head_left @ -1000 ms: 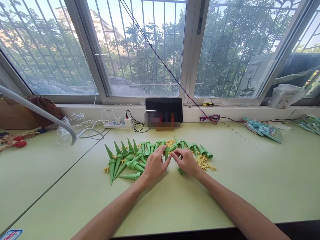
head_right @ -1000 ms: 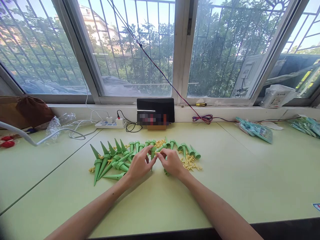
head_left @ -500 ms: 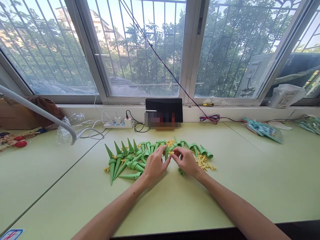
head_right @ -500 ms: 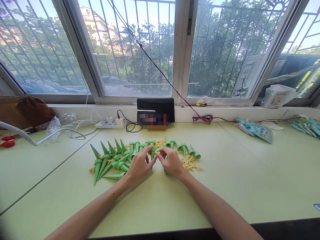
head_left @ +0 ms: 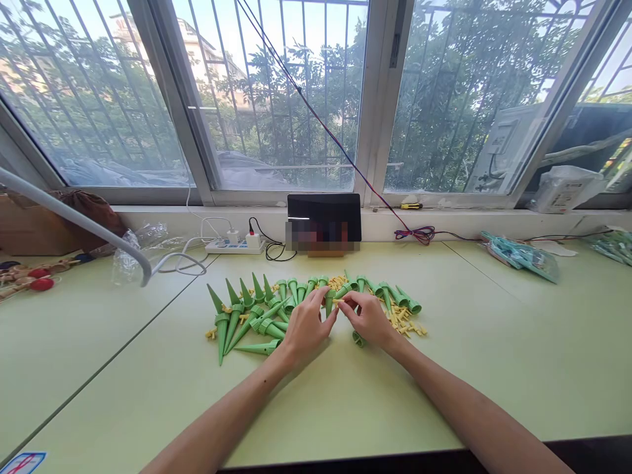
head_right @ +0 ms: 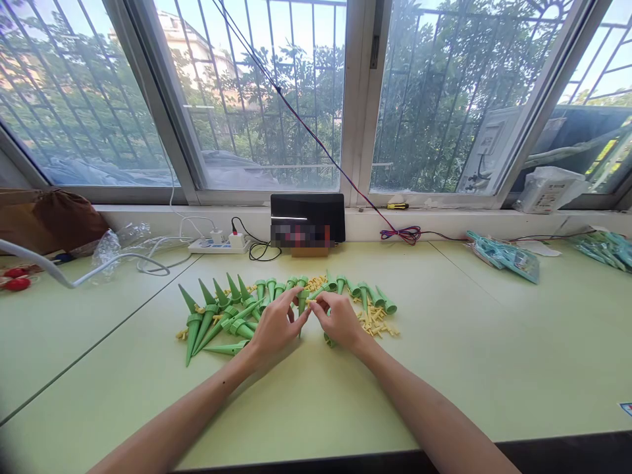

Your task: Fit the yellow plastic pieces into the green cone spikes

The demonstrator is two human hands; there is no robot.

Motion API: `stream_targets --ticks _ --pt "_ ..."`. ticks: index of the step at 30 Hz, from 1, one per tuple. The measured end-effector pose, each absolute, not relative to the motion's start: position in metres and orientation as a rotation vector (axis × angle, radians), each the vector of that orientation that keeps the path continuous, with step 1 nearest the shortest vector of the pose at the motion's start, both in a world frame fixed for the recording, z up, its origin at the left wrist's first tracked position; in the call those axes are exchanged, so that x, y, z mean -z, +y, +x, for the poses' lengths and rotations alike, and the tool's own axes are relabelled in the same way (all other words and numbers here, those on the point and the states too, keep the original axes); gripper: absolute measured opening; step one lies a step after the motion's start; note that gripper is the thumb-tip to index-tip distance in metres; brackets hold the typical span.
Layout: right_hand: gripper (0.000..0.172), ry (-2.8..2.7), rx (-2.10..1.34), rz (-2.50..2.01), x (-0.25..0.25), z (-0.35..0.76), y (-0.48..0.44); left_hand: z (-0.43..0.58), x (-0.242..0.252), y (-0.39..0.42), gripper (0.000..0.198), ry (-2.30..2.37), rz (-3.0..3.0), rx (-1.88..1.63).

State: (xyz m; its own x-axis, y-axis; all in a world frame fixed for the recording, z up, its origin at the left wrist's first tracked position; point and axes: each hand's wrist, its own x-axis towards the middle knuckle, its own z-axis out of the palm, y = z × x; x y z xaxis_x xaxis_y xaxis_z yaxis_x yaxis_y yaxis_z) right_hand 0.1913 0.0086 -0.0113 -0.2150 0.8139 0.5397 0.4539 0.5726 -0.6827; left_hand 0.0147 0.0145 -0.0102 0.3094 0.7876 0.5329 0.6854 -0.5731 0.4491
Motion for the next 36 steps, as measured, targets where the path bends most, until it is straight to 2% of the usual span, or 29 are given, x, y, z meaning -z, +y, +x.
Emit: stream_targets --ticks 10,23,30,36 --pt "0.022 -1.878 -0.469 -1.053 0.0117 0.1921 0.0082 0.0142 0.0106 0.0147 0.036 1.367 2.438 -1.116" --pt "0.035 -1.914 -0.441 -1.085 0.0118 0.1923 0.0092 0.0153 0.0098 0.0145 0.037 1.342 2.422 -1.111" --pt "0.014 -1.875 -0.482 -1.054 0.0110 0.1919 0.0083 0.0145 0.0092 0.0137 0.037 1.351 2.432 -1.116" --pt "0.014 -1.869 -0.487 -1.032 0.0112 0.1916 0.0083 0.0146 0.0083 0.0131 0.036 1.344 2.433 -1.111"
